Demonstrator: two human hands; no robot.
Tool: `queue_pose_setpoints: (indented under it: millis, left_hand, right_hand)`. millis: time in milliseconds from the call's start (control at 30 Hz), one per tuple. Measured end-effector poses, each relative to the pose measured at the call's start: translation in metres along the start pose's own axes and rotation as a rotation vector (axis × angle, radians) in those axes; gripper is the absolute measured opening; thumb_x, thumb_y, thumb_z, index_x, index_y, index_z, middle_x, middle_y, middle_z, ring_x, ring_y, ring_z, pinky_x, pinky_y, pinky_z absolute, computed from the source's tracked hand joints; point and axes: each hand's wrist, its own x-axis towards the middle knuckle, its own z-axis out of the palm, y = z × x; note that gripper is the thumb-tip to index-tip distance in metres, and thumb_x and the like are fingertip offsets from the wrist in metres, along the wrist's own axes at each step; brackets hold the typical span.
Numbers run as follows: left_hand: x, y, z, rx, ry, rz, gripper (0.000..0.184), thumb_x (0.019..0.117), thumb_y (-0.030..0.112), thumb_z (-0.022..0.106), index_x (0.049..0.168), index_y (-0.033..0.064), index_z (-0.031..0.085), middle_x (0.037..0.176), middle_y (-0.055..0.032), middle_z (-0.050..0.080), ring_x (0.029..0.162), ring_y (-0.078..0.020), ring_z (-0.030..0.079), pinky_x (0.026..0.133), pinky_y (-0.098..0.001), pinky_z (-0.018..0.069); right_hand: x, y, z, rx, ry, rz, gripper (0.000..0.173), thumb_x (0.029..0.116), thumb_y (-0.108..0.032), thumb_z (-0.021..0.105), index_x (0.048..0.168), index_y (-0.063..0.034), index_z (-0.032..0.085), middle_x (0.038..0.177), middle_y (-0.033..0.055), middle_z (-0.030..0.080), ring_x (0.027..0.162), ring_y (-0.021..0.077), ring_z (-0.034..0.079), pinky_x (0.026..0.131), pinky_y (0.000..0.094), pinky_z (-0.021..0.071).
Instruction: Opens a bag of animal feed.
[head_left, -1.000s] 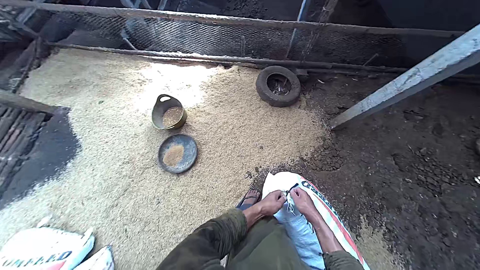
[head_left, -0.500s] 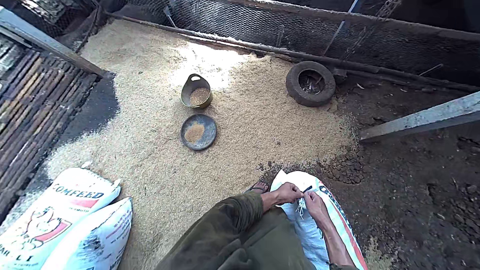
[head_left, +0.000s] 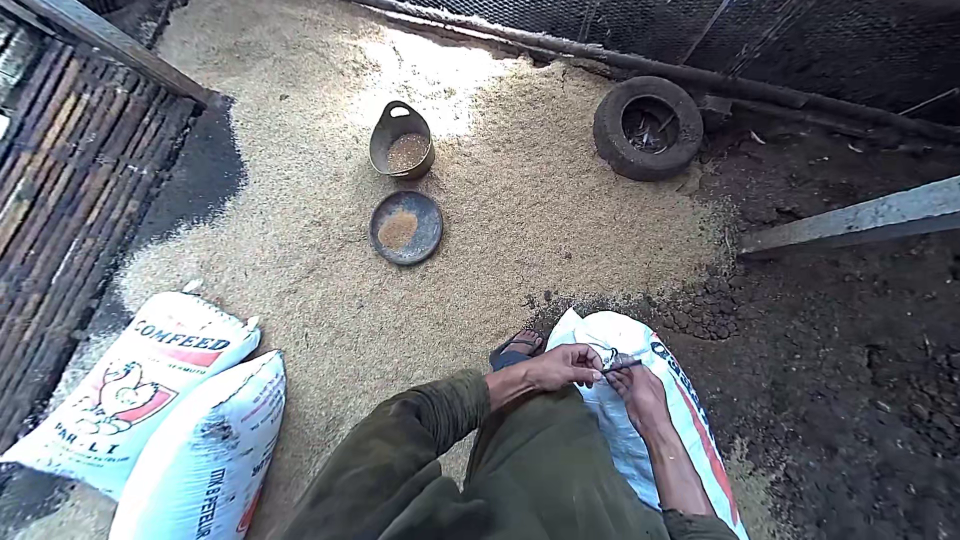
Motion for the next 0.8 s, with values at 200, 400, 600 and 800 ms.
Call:
queue_pose_setpoints:
  millis: [200,400,600,800]
  left_hand:
    - [0.013,0.029,0.018,0.438,-0.354,-0.007,0.015,0.0985,0.004,0.062,0.106,-0.0059,0.071,0.108,-0.013,0.07,0.098,-0.0127,0.064,0.092,-0.0321,0.0525]
    - [0.019,0.022,-0.013,0.321,-0.164,-0.206,0.026,0.0985,0.003,0.046,0.108,-0.004,0.069,0.114,-0.0096,0.072,0.103,-0.0157,0.07,0.094,-0.0378,0.0575]
    - [0.06,0.024,-0.022,0.428,0.067,-0.319,0.036,0.1111,0.017,0.038,0.136,-0.0026,0.055,0.119,-0.0147,0.066,0.098,-0.0163,0.068,0.089,-0.0353,0.0566]
    - [0.092,0.015,0.011,0.272,0.076,-0.578,0.034,0.1069,0.027,0.056,0.12,-0.0043,0.055,0.091,-0.0105,0.067,0.077,-0.0143,0.066,0.075,-0.0327,0.0572]
  right_hand:
    - [-0.026,-0.002,-0.01,0.347,-0.211,-0.012,0.039,0.106,-0.009,0.039,0.144,-0.0022,0.044,0.101,0.0051,0.068,0.084,0.0129,0.068,0.078,0.0321,0.0597]
    - [-0.03,-0.044,-0.042,0.131,-0.001,-0.005,0.039,0.1051,-0.001,0.045,0.143,-0.0048,0.036,0.077,0.0005,0.053,0.051,0.0035,0.043,0.048,0.0196,0.0392]
    - [-0.063,-0.073,0.007,-0.935,-0.337,-0.291,0.044,0.1009,0.001,0.046,0.144,-0.0019,0.047,0.128,0.0254,0.064,0.117,0.0414,0.065,0.099,0.0598,0.0505]
    - [-0.101,-0.072,0.005,-1.218,-0.399,-0.388,0.035,0.1032,-0.002,0.047,0.138,-0.0002,0.05,0.115,0.03,0.065,0.104,0.0491,0.066,0.087,0.0624,0.0529]
